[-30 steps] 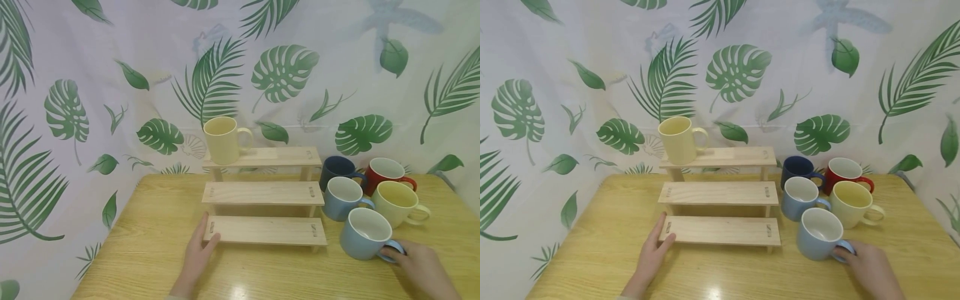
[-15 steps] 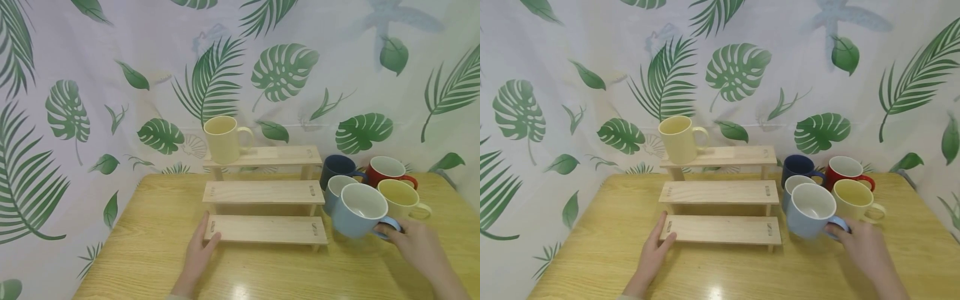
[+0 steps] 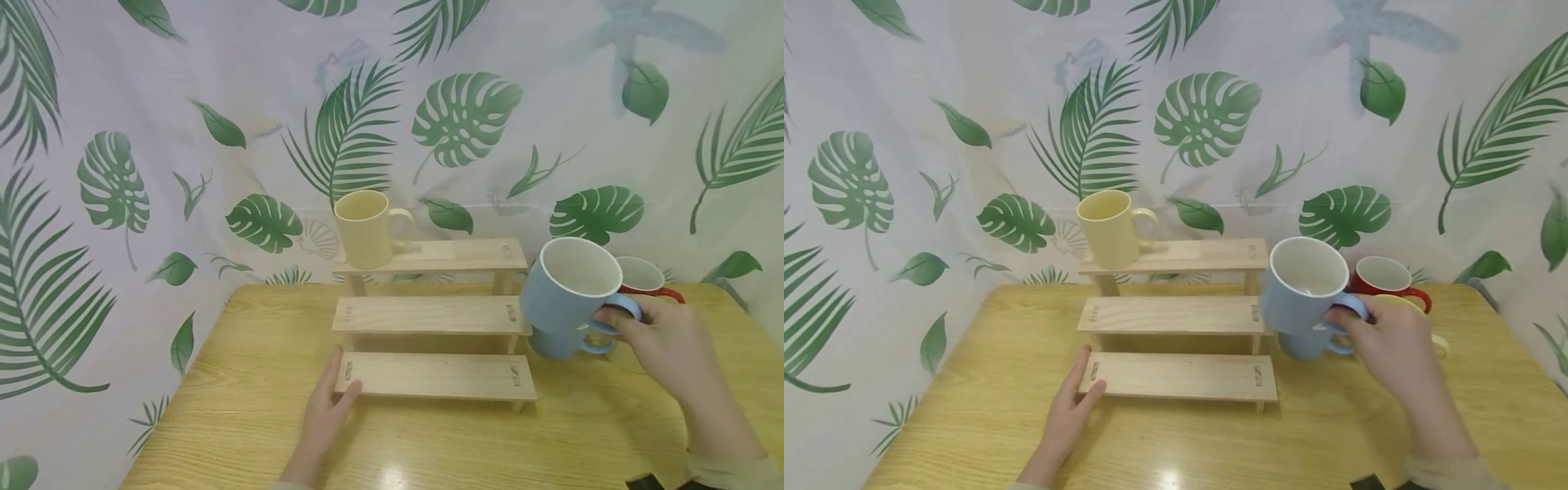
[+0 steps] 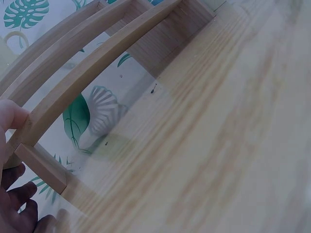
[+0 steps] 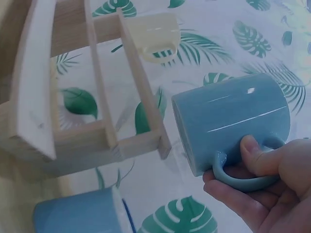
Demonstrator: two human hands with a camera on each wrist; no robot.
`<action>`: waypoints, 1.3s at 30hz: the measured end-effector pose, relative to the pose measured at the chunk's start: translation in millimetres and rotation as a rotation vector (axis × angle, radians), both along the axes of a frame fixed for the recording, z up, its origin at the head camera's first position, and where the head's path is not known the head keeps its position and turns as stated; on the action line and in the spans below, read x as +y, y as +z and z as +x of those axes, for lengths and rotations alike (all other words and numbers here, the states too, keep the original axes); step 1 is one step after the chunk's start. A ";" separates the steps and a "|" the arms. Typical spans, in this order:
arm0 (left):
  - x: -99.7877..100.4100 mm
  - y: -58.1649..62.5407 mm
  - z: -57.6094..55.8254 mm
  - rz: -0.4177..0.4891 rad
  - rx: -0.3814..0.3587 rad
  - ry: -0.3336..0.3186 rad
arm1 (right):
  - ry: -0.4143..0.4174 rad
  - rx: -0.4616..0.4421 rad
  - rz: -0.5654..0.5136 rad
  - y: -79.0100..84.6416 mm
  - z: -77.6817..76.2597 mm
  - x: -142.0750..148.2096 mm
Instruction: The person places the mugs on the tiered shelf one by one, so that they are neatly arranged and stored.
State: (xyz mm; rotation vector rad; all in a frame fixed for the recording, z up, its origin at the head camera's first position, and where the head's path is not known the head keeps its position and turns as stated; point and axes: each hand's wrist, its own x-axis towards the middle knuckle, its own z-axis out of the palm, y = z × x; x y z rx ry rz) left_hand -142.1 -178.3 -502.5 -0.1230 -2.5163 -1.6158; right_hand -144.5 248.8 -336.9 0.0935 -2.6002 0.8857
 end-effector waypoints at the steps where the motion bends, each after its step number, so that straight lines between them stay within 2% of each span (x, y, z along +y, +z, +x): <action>1: 0.1 0.0 0.0 0.004 -0.004 -0.001 | 0.000 0.007 -0.006 3.9 -2.8 -2.6; 5: 0.7 0.6 0.5 0.016 -0.009 -0.007 | 0.012 0.022 -0.041 15.1 -16.3 -15.0; 12: 2.4 -1.3 1.0 -0.002 -0.008 -0.006 | 0.159 -0.058 -0.213 19.8 -45.9 -32.2; 18: 3.4 -1.8 1.7 -0.008 -0.016 0.003 | 0.136 -0.126 -0.263 23.3 -68.5 -44.5; 23: 3.1 -1.6 2.3 0.003 -0.011 -0.006 | 0.142 -0.134 -0.308 28.8 -88.7 -54.2; 31: 2.7 -1.1 3.0 0.012 -0.004 -0.005 | 0.169 -0.147 -0.319 30.0 -111.3 -64.2; 39: 1.4 -0.8 0.7 0.000 0.005 -0.007 | 0.172 -0.135 -0.252 26.1 -127.4 -67.5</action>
